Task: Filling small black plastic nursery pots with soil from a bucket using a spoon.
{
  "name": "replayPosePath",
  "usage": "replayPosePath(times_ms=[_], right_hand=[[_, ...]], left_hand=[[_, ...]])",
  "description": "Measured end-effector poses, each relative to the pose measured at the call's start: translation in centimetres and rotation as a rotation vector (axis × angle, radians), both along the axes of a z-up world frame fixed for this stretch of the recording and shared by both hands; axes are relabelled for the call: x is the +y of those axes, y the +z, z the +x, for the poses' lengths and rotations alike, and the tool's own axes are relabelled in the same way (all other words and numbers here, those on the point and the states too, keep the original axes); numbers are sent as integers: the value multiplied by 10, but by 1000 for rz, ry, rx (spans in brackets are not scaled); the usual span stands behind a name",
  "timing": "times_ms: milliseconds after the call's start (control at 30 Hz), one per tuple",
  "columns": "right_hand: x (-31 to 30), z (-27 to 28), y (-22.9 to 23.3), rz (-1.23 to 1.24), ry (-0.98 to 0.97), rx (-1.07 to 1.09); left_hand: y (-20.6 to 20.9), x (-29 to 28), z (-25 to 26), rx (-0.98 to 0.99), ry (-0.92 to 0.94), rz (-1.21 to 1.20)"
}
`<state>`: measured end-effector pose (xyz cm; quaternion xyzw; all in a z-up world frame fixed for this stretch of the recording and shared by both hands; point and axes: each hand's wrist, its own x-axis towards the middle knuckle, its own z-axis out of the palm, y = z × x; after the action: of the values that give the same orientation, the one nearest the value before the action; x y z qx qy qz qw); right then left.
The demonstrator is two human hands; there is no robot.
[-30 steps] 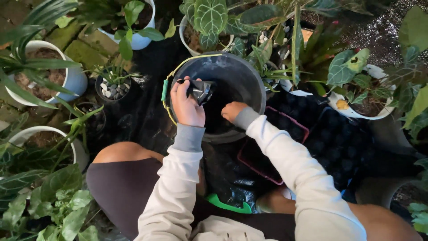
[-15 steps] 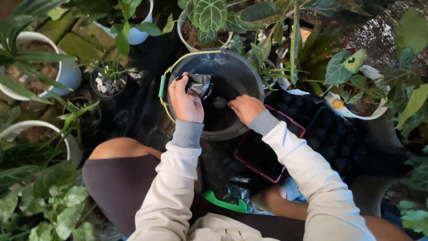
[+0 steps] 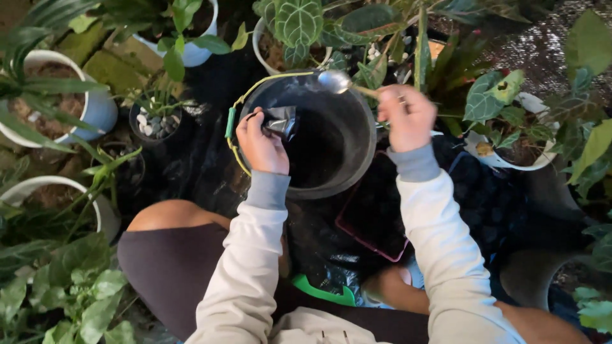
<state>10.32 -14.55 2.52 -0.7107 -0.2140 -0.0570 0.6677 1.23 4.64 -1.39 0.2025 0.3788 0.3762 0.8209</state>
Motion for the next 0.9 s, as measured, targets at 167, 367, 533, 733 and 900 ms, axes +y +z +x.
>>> replayPosePath(times_ms=[167,367,533,733,900], right_hand=[[2,-12,30,93,18,-22],[16,-29,32,2,37,67],[19,-35,34,32,61,67],[13,-37,43,14,50,16],[6,-36,51,-36,-4,-68]], left_hand=[[-6,1,2,-4,19,10],[-21,2,3,-56,-26,79],[8,-14,-1,-34,-58,157],[24,-23,-6,-34,-92,251],[19,-21,-6,-28,-94,306]])
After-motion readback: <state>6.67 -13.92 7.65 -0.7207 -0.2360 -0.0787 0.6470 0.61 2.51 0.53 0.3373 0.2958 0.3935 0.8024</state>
